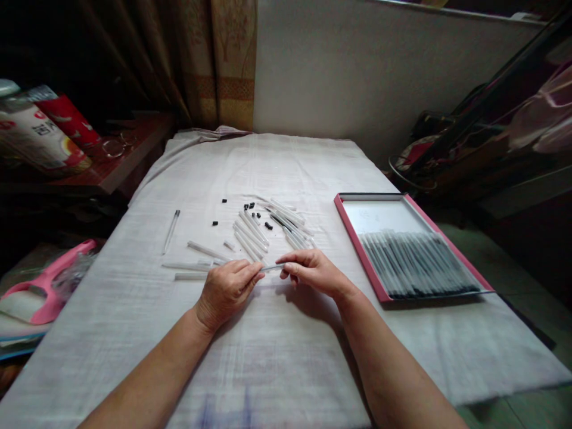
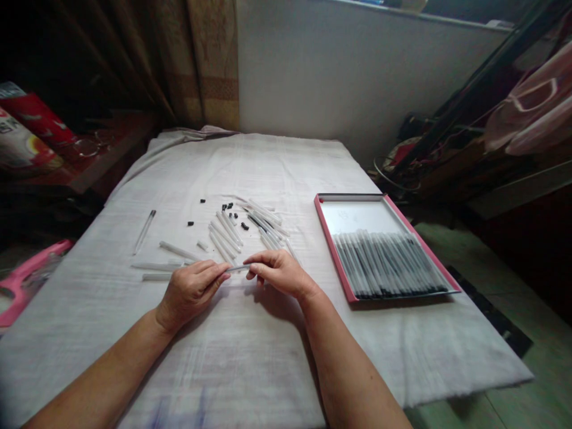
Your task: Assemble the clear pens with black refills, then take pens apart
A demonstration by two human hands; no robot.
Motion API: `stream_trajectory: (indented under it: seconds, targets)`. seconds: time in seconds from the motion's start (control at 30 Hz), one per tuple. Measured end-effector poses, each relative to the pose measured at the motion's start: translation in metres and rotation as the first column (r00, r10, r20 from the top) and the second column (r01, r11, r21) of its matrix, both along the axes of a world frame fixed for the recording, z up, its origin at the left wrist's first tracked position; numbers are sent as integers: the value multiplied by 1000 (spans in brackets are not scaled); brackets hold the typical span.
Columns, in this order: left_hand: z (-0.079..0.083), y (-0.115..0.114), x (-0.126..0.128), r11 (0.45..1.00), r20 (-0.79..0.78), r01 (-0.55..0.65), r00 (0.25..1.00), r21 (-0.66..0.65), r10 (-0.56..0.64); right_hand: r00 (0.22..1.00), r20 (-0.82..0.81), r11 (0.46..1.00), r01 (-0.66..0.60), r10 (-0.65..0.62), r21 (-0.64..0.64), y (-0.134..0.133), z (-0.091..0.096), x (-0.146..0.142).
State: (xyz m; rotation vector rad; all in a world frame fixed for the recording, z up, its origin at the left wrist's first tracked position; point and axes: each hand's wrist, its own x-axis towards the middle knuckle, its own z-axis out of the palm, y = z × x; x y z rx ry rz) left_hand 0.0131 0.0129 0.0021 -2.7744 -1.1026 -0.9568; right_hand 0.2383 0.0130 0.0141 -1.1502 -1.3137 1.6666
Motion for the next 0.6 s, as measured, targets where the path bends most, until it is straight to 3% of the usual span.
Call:
stream_trajectory:
  seconds: [0.27,0.43,0.53,0.6]
  targets:
    - [-5,5,14,991,220,-2,975,-133,32,981,-104,984,170,-163,58,-1,6,-19]
    - [-3,5,8,981,202,40,979,-189,-1,970,-105,959,236,-221,158,1,8,-28]
    - [-3,6,3,981,209,29,978,-191,12,921,-85,875,389,-381,290,4,21,-10]
    - [-4,7,1,981,239,10,970,-196,38,846,-54,770,508,-531,387,5,36,19]
